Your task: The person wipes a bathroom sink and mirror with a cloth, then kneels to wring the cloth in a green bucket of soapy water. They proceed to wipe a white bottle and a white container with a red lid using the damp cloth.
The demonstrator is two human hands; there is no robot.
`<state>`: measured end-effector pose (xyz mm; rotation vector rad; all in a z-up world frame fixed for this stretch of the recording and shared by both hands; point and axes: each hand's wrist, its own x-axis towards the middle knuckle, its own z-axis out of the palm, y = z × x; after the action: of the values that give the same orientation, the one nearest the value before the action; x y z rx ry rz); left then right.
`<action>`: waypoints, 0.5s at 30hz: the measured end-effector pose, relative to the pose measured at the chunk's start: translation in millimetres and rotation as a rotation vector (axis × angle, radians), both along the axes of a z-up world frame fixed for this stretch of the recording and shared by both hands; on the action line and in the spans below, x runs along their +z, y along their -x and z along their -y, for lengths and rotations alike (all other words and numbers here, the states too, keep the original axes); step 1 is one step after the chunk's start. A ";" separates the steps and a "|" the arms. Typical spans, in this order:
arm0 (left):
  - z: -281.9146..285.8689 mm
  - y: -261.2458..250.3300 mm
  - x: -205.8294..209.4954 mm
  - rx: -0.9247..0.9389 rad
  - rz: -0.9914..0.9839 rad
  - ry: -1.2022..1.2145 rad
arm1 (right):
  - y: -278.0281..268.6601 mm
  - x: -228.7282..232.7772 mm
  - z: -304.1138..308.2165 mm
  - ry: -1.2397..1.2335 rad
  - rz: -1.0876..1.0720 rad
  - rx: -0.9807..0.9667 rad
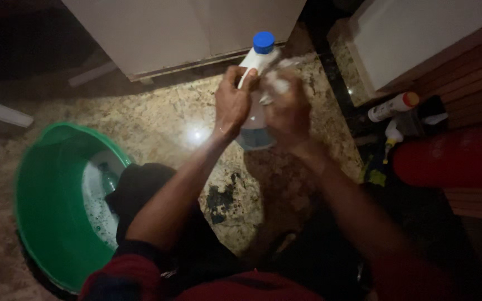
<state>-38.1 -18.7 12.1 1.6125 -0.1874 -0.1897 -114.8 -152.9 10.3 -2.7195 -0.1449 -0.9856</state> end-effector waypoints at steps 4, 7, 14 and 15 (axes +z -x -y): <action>-13.0 -12.7 -14.6 0.041 -0.083 0.230 | 5.4 -11.5 -12.6 -0.034 -0.372 0.254; -20.6 -29.7 -12.8 0.197 -0.095 0.016 | 16.9 2.5 -7.9 -0.236 -0.802 0.342; -22.3 -37.3 -6.9 0.196 -0.142 0.108 | -3.2 15.8 23.9 -0.344 -0.402 0.262; -14.7 -29.1 -9.6 0.163 -0.102 0.075 | -7.2 15.1 23.2 -0.299 -0.312 0.198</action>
<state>-9.0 -4.0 2.5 1.5313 0.0154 -0.1368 -107.6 -176.1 25.4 -2.4838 -0.1883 -0.4773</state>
